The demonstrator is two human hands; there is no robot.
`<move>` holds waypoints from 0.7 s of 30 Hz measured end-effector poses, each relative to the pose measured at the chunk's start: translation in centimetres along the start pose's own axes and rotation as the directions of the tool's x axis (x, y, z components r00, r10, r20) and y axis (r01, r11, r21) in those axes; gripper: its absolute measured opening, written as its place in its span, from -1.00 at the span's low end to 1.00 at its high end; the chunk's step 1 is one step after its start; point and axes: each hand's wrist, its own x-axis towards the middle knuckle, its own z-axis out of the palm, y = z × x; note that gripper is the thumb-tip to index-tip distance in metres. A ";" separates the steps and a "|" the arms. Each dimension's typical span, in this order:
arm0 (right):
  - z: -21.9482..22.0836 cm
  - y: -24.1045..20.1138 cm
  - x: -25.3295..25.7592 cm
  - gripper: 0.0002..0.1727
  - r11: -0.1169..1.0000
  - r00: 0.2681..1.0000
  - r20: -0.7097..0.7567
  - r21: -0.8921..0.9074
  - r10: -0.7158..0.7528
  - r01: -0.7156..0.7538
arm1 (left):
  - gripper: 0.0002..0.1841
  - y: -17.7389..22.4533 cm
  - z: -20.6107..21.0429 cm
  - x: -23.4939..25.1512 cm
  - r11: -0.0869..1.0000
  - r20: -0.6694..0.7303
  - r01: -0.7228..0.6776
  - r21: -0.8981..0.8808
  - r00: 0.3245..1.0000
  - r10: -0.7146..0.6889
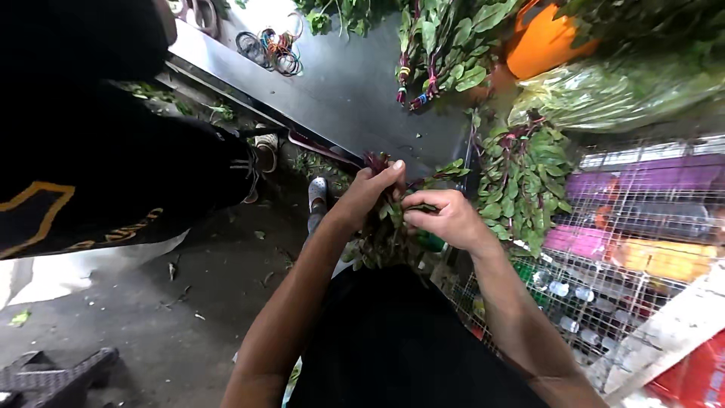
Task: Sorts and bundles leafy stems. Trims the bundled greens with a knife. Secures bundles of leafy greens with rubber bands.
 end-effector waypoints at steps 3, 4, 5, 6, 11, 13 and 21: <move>0.3 0.4 0.3 -0.85 0.918 0.969 -0.002 -0.321 -0.246 0.232 | -0.55 0.9 1.0 -0.5 0.994 -0.065 0.100 0.032 0.993 -0.098; 0.6 0.5 0.3 -0.84 0.885 0.955 0.004 -0.374 -0.296 0.276 | -0.53 1.0 1.1 -0.5 0.993 -0.071 0.116 0.035 0.991 -0.113; 0.8 0.7 0.4 -0.82 0.860 0.943 0.002 -0.409 -0.334 0.306 | -0.52 0.8 0.9 -0.4 0.992 -0.065 0.119 0.035 0.991 -0.117; 1.0 0.9 0.4 -0.82 0.840 0.930 -0.008 -0.433 -0.367 0.328 | -0.51 0.6 0.5 -0.2 0.993 -0.046 0.115 0.032 0.993 -0.113; 2.4 1.3 -0.1 -0.78 0.840 0.913 -0.089 -0.435 -0.398 0.324 | -0.57 1.1 0.3 0.7 0.987 0.001 0.102 0.121 0.995 -0.103; 2.3 1.3 -0.1 -0.78 0.886 0.949 -0.062 -0.382 -0.310 0.264 | -0.58 1.3 0.1 0.7 0.974 0.011 0.126 0.187 0.991 -0.130; 2.7 1.5 0.6 -0.83 0.952 0.968 -0.142 -0.257 -0.206 0.165 | -0.61 0.7 0.0 1.1 0.949 0.031 0.231 0.215 0.969 -0.243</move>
